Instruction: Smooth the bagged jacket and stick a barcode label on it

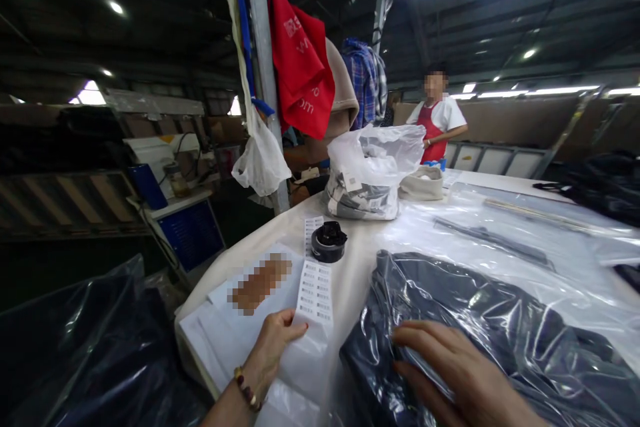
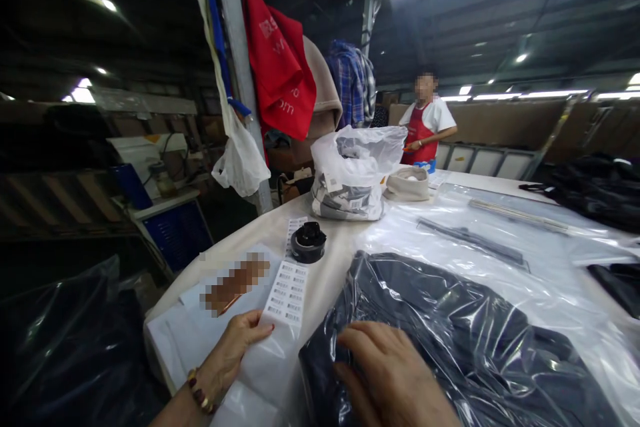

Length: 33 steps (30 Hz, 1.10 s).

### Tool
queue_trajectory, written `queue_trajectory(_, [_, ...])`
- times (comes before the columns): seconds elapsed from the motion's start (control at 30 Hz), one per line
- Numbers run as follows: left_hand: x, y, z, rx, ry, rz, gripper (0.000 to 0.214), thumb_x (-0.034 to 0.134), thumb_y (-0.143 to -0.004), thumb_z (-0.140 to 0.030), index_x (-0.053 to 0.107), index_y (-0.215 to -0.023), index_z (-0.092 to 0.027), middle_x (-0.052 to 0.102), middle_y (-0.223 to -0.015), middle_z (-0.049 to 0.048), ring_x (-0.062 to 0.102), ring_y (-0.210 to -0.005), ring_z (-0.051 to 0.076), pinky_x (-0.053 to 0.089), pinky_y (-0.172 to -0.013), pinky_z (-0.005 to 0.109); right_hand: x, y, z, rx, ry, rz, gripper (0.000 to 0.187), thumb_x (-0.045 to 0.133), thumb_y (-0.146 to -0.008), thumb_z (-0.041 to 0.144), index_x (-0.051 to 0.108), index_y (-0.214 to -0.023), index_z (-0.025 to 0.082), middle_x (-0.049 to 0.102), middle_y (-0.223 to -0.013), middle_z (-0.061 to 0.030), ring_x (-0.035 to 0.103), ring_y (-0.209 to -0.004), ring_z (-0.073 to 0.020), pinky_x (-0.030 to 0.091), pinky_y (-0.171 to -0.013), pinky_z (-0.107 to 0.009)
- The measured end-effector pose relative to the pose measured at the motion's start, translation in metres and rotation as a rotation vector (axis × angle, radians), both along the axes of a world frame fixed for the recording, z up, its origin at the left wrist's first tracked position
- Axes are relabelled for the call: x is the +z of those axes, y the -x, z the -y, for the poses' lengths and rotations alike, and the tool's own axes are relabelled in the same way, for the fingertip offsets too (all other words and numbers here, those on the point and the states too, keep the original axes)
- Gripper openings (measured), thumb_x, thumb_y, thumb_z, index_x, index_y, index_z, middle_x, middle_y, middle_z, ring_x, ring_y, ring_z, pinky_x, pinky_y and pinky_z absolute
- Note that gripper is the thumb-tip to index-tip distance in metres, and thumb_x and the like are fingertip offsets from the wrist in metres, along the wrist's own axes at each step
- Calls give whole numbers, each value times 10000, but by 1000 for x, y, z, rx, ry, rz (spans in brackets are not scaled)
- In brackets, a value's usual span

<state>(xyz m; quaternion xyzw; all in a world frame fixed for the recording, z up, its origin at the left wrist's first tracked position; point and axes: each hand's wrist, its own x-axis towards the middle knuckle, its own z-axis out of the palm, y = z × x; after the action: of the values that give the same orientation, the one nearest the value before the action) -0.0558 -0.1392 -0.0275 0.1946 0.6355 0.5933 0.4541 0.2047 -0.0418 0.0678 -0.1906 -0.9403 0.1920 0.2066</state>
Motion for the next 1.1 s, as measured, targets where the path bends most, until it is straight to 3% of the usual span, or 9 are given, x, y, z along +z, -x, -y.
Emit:
queue_trajectory(0.07, [-2,2,-2,-5,-55,-37,394,749,-458,-350,669,-766,-117,673,-700,46,585,-673,191,436,-645,271,2,55,6,24,149,43,219,501,-871,226,602,-1065,222,639,-1075,-59,586,-997,-203,474,-881,-342])
queue_trajectory(0.13, [-5,5,-5,-15,-110,-76,371,767,-473,-369,679,-736,-122,673,-698,33,572,-672,184,428,-644,261,-13,101,7,3,281,11,280,502,-845,181,595,-1108,166,623,-1111,-92,564,-1046,-221,438,-937,-359])
queue_trajectory(0.27, [-10,9,-15,-42,-196,-120,335,783,-486,-385,677,-681,-132,650,-658,9,549,-677,170,411,-648,240,-56,149,0,-80,432,-53,408,509,-727,73,598,-1122,123,621,-1117,-124,556,-1066,-246,417,-950,-364])
queue_trajectory(0.4, [-16,7,-23,-74,-224,-106,299,758,-516,-337,677,-728,-142,641,-676,6,551,-701,170,404,-646,230,-73,152,-3,-126,476,-42,415,493,-717,83,616,-1109,135,634,-1108,-116,571,-1049,-247,422,-929,-357])
queue_trajectory(0.7, [-16,1,-35,-87,-241,-124,325,774,-527,-386,650,-703,-142,592,-604,-17,518,-620,134,397,-618,219,-77,153,-6,-190,598,-55,325,431,-818,267,666,-1015,160,699,-916,-90,635,-892,-237,449,-795,-319])
queue_trajectory(1.1, [-14,-6,-28,-106,-200,-107,377,783,-504,-416,639,-706,-132,606,-596,-3,557,-637,151,407,-592,214,-88,155,-10,-197,616,-114,332,365,-837,330,634,-746,158,619,-678,-29,564,-660,-159,390,-613,-240])
